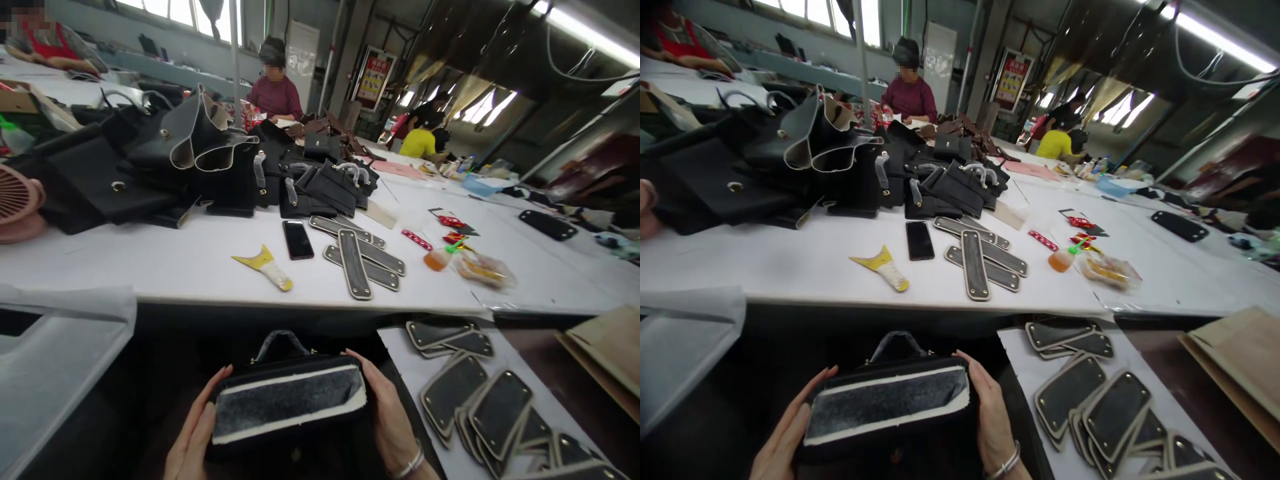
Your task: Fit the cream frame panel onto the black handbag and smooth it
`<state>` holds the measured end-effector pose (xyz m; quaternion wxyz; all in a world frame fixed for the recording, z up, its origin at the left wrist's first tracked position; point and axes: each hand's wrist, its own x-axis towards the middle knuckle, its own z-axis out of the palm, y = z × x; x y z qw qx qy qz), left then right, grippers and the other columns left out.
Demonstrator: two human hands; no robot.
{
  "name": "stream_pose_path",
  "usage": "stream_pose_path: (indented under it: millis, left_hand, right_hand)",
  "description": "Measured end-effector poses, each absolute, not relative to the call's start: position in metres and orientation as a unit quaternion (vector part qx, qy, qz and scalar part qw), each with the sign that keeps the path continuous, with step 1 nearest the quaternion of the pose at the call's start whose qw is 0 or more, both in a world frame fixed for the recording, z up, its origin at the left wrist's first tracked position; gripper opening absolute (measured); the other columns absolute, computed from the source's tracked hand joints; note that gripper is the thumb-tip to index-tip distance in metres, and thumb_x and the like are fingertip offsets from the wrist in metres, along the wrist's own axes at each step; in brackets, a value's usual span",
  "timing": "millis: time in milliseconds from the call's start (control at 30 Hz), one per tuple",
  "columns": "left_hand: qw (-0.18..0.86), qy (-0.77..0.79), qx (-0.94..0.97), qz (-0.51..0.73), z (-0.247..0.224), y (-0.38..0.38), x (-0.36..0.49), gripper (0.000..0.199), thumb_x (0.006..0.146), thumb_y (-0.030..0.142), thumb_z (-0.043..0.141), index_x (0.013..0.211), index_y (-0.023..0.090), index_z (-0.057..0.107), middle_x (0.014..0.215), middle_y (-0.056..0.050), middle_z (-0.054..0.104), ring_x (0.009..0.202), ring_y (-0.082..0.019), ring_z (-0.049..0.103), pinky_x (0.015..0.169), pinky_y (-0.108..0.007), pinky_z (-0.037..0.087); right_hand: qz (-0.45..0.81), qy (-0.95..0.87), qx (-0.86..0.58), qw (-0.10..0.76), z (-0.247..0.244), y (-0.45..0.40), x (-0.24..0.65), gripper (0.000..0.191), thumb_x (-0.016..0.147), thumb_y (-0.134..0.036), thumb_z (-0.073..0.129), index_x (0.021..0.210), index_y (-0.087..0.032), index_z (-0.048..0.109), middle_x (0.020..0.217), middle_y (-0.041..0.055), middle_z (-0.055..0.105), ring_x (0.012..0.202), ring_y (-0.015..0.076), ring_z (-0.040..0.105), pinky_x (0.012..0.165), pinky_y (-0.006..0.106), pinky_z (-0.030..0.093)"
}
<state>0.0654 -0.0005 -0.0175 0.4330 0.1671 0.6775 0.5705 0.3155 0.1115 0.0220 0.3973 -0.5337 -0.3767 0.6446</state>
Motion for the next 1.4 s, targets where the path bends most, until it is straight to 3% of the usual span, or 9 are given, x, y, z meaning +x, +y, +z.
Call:
stream_pose_path:
  millis: [100,233,333,500,733,900,1167,1400]
  left_hand:
    - [0.413,0.681,0.184,0.576,-0.017,0.000,0.067,0.057,0.084,0.068,0.052,0.125,0.030,0.062,0.137,0.000,0.057,0.131,-0.031,0.047,0.118,-0.047,0.031]
    - [0.375,0.669,0.216,0.604,-0.010,0.000,0.075,0.049,0.092,0.058,0.047,0.125,0.025,0.062,0.132,-0.004,0.060,0.127,-0.026,0.050,0.108,-0.031,0.042]
    - [0.356,0.665,0.252,0.607,-0.009,0.001,0.077,0.046,0.096,0.053,0.042,0.126,0.023,0.061,0.134,-0.006,0.058,0.128,-0.026,0.049,0.113,-0.035,0.034]
    - [0.339,0.679,0.293,0.581,-0.012,-0.002,0.073,0.050,0.096,0.054,0.038,0.127,0.023,0.061,0.135,-0.009,0.056,0.134,-0.032,0.041,0.118,-0.047,0.026]
    - [0.424,0.654,0.254,0.573,-0.008,0.001,0.062,0.044,0.095,0.050,0.043,0.124,0.024,0.064,0.130,-0.006,0.061,0.120,-0.028,0.056,0.110,-0.042,0.039]
    - [0.380,0.664,0.291,0.574,-0.004,0.001,0.062,0.039,0.095,0.046,0.046,0.118,0.023,0.068,0.124,-0.006,0.065,0.114,-0.025,0.059,0.100,-0.032,0.045]
    - [0.450,0.664,0.307,0.512,0.007,0.009,0.035,0.040,0.084,0.039,0.052,0.111,0.019,0.073,0.110,-0.008,0.072,0.102,-0.029,0.065,0.092,-0.037,0.048]
    - [0.463,0.676,0.317,0.478,0.014,0.022,0.030,0.041,0.081,0.048,0.062,0.100,0.015,0.077,0.095,-0.011,0.074,0.086,-0.029,0.066,0.077,-0.036,0.050]
  right_hand:
    - [0.630,-0.408,-0.551,0.363,0.024,0.118,0.311,0.056,0.081,-0.061,0.066,0.113,-0.016,0.073,0.120,0.0118,0.068,0.115,0.0289,0.060,0.092,0.032,0.053]
    - [0.617,-0.392,-0.591,0.341,0.011,0.122,0.313,0.056,0.079,-0.064,0.065,0.112,-0.021,0.073,0.125,0.0086,0.066,0.116,0.0264,0.061,0.088,0.024,0.055]
    - [0.625,-0.351,-0.614,0.330,-0.004,0.123,0.319,0.057,0.076,-0.065,0.067,0.114,-0.022,0.072,0.127,0.0061,0.066,0.116,0.0250,0.061,0.081,0.016,0.056]
    - [0.624,-0.350,-0.621,0.321,-0.018,0.125,0.328,0.058,0.078,-0.063,0.065,0.121,-0.024,0.068,0.129,0.0045,0.065,0.121,0.0272,0.058,0.078,0.018,0.058]
    - [0.599,-0.400,-0.618,0.316,-0.019,0.125,0.330,0.057,0.074,-0.063,0.067,0.118,-0.025,0.070,0.127,0.0026,0.066,0.120,0.0262,0.059,0.080,0.016,0.058]
    - [0.620,-0.333,-0.615,0.355,-0.010,0.120,0.318,0.058,0.071,-0.065,0.070,0.111,-0.023,0.073,0.124,0.0044,0.067,0.116,0.0264,0.062,0.077,0.013,0.057]
    - [0.609,-0.350,-0.612,0.364,-0.001,0.122,0.312,0.059,0.061,-0.065,0.075,0.102,-0.023,0.077,0.116,0.0044,0.071,0.111,0.0261,0.064,0.074,0.012,0.057]
    - [0.615,-0.361,-0.595,0.371,-0.006,0.119,0.313,0.059,0.070,-0.066,0.069,0.107,-0.021,0.074,0.116,0.0062,0.071,0.111,0.0253,0.065,0.078,0.016,0.057]
